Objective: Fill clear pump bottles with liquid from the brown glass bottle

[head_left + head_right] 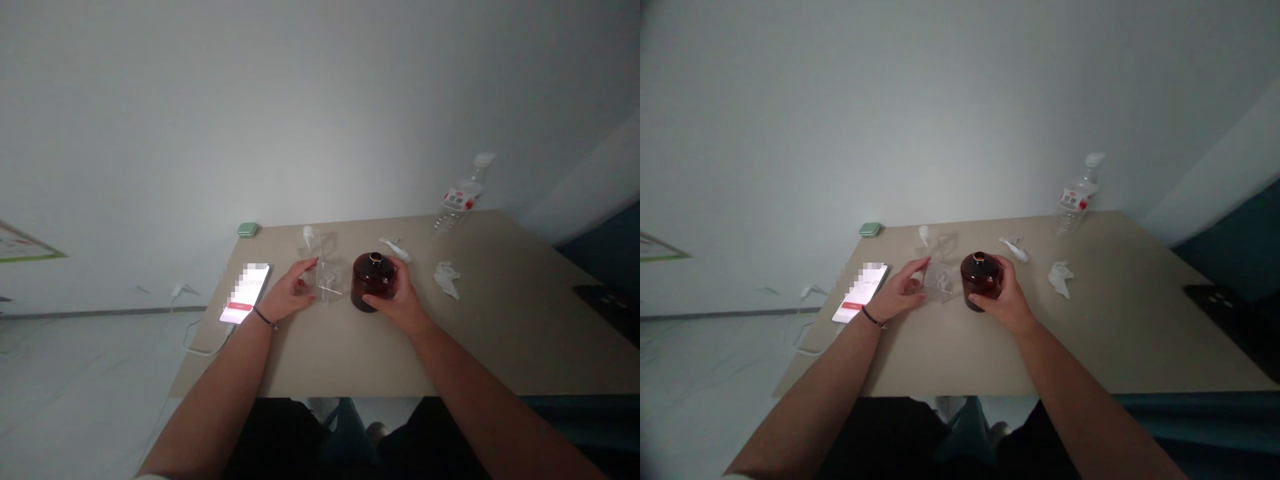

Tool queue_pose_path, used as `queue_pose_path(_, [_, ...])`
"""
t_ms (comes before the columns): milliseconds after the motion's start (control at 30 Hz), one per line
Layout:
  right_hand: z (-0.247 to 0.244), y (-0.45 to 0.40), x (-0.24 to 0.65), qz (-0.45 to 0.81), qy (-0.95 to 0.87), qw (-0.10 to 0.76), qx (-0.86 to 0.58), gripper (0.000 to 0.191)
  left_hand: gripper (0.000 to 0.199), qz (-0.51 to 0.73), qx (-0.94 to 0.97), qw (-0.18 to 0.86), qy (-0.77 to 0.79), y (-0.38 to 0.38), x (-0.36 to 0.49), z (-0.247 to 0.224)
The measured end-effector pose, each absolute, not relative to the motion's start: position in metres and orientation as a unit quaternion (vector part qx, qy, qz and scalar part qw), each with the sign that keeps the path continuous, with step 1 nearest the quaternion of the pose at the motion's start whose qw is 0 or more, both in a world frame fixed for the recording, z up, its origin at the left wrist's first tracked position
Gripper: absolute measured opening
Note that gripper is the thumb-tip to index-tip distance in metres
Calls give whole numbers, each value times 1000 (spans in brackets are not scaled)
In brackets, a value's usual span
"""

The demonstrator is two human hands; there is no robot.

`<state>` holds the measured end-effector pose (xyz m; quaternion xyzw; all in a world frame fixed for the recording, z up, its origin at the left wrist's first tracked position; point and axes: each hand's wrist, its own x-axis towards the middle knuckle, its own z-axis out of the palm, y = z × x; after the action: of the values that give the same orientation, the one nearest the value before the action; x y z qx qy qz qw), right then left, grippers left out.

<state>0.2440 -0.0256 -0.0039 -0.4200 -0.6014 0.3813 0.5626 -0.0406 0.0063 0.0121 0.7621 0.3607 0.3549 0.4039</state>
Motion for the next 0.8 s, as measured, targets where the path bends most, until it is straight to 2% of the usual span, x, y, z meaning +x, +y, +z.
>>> queue_pose_path(533, [-3,-26,245,394,-597,559,-419,87,81,364,744,441,347,8,-40,7])
queue_pose_path(800, [-5,-28,243,329,-624,558,-437,85,79,349,760,428,343,3,-37,13])
